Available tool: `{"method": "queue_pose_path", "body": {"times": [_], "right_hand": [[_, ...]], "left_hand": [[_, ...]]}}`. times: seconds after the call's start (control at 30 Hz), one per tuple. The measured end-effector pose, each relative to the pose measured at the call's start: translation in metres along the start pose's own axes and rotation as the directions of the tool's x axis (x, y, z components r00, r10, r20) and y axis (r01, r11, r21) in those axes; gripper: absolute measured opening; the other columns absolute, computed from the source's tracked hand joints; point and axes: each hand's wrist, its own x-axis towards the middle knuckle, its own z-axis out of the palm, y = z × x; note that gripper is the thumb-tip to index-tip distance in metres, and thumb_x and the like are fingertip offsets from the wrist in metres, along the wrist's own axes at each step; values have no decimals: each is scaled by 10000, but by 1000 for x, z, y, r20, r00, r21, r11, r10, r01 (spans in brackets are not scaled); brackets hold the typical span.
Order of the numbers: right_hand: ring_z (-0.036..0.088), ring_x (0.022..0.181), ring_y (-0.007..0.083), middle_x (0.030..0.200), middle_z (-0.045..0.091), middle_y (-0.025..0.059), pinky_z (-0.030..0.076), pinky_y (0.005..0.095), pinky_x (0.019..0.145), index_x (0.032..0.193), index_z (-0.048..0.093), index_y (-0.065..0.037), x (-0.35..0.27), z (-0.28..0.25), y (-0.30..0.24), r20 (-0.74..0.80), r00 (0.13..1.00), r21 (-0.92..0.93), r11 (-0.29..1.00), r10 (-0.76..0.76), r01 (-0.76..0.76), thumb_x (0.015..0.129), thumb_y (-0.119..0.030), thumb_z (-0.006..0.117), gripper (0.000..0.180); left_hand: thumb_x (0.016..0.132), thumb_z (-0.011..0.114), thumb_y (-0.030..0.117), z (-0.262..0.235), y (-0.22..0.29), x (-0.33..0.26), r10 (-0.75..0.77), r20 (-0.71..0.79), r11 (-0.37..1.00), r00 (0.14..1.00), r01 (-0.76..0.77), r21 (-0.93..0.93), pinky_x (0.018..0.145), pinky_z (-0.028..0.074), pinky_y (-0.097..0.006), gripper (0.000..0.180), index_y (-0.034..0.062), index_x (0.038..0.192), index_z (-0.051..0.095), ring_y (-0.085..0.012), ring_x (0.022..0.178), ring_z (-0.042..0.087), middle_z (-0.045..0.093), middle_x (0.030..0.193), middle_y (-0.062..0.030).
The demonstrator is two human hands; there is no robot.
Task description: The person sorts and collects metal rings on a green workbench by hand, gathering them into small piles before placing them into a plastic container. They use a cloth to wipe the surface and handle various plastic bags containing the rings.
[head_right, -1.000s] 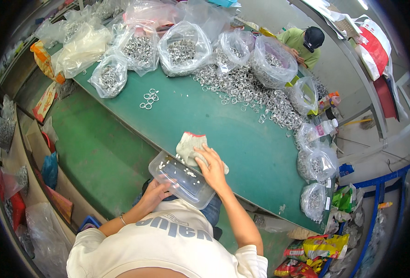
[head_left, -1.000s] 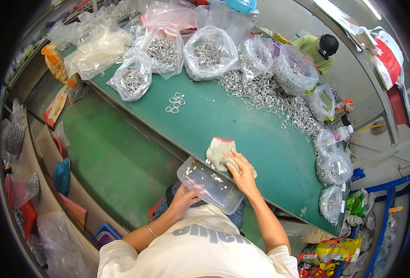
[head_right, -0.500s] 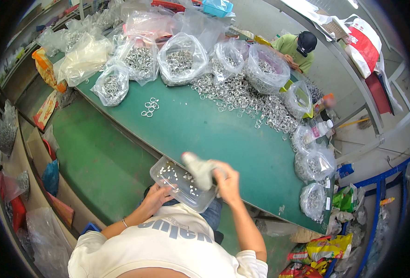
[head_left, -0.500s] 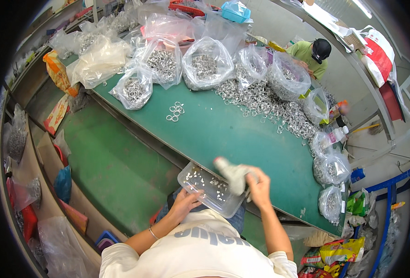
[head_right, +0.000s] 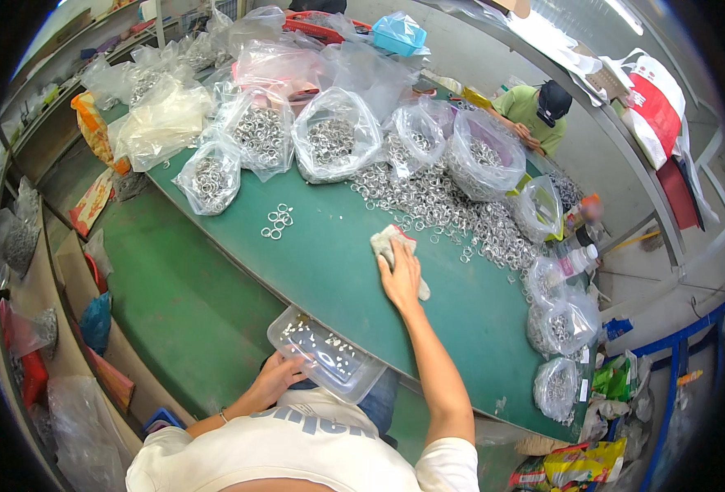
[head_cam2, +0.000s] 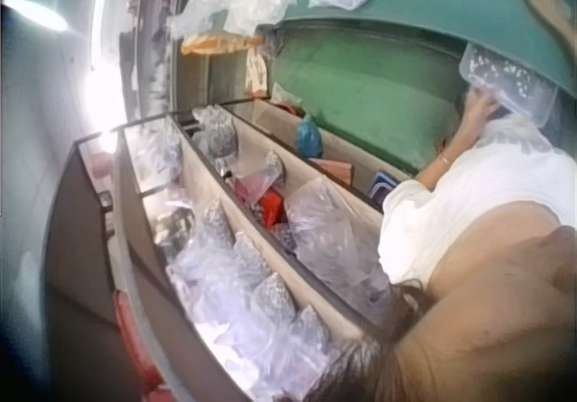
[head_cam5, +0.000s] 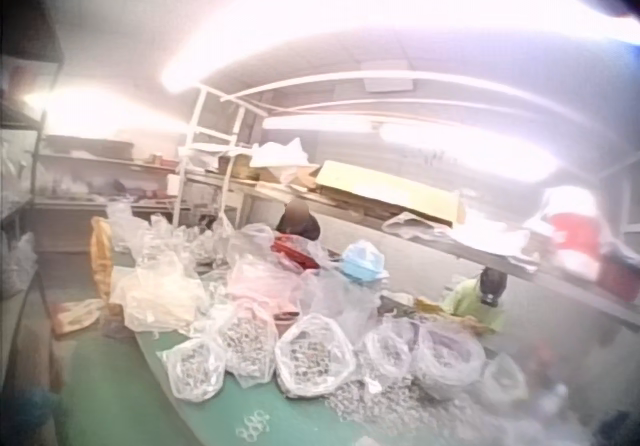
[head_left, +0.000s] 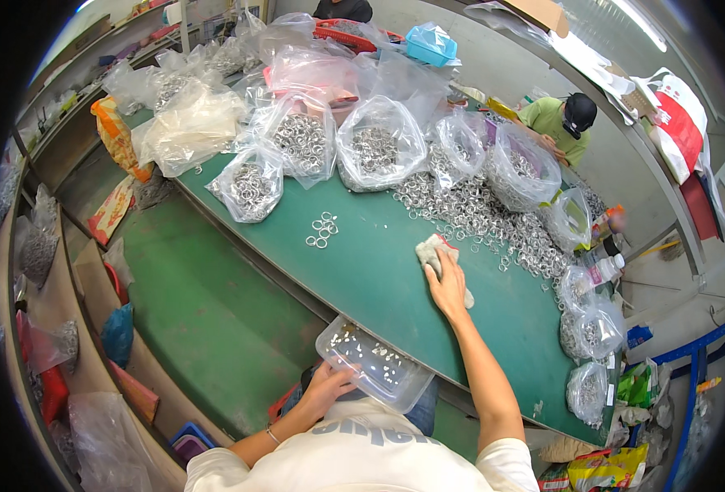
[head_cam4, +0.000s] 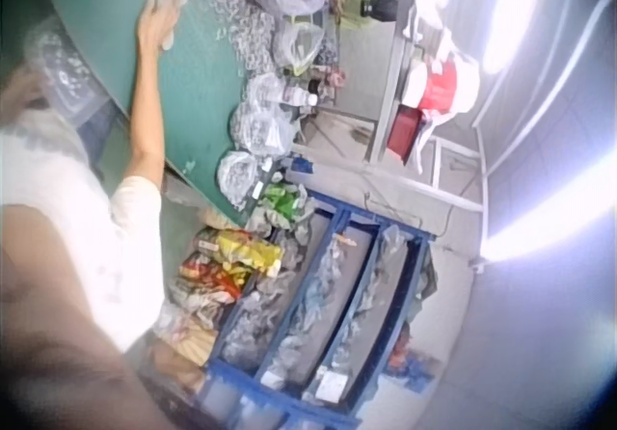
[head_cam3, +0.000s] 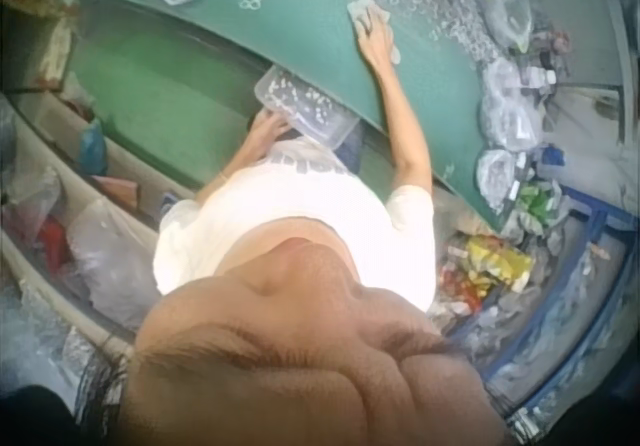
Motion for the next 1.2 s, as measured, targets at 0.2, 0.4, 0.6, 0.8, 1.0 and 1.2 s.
{"method": "queue_pose_path", "body": {"times": [0.2,0.4,0.6,0.8,1.0,1.2], "right_hand": [[356,1262,321,1368,375,173,295,412,1012,1245,487,-45,53,44,-34,-36,991,158,979,-127,131,838,-147,507,421],[380,1248,295,1266,497,148,254,429,1045,1203,535,-97,98,65,-66,86,973,295,938,-216,182,820,-146,485,390],[370,1262,270,1275,510,54,238,445,1059,1158,572,-137,81,55,-61,270,884,237,916,-381,323,798,-129,483,371],[373,1265,279,1266,520,46,233,481,1058,1090,604,-129,9,10,-58,366,815,330,882,-449,337,766,-84,467,355],[376,1269,278,1255,533,45,219,501,1056,1063,597,-92,-75,-35,-72,469,743,438,857,-477,273,719,-50,488,364],[470,1168,282,1181,565,86,297,454,1007,1067,569,-63,-131,-43,-93,382,772,501,815,-509,289,737,-20,467,348]], "left_hand": [[865,559,108,-1,9,-1,7,-78,1000,997,-10,-30,925,421,-398,424,23,1231,361,-225,1087,518,510,1178,-135],[870,546,85,-7,10,9,13,-115,998,993,-20,-54,923,426,-399,384,31,1215,386,-214,1076,522,526,1158,-121],[866,538,57,0,20,5,3,-126,999,992,-10,-54,926,431,-395,404,24,1233,373,-212,1067,526,527,1151,-113],[857,527,33,2,21,4,24,-109,999,994,-29,-40,912,439,-386,431,21,1251,352,-212,1065,528,522,1157,-112],[858,515,40,2,14,2,25,-74,999,997,-28,-46,906,442,-397,455,24,1269,320,-229,1077,523,517,1160,-117],[884,468,72,1,4,-2,0,-32,1000,999,-1,-25,899,452,-403,417,21,1272,324,-223,1065,537,497,1198,-123]]}}
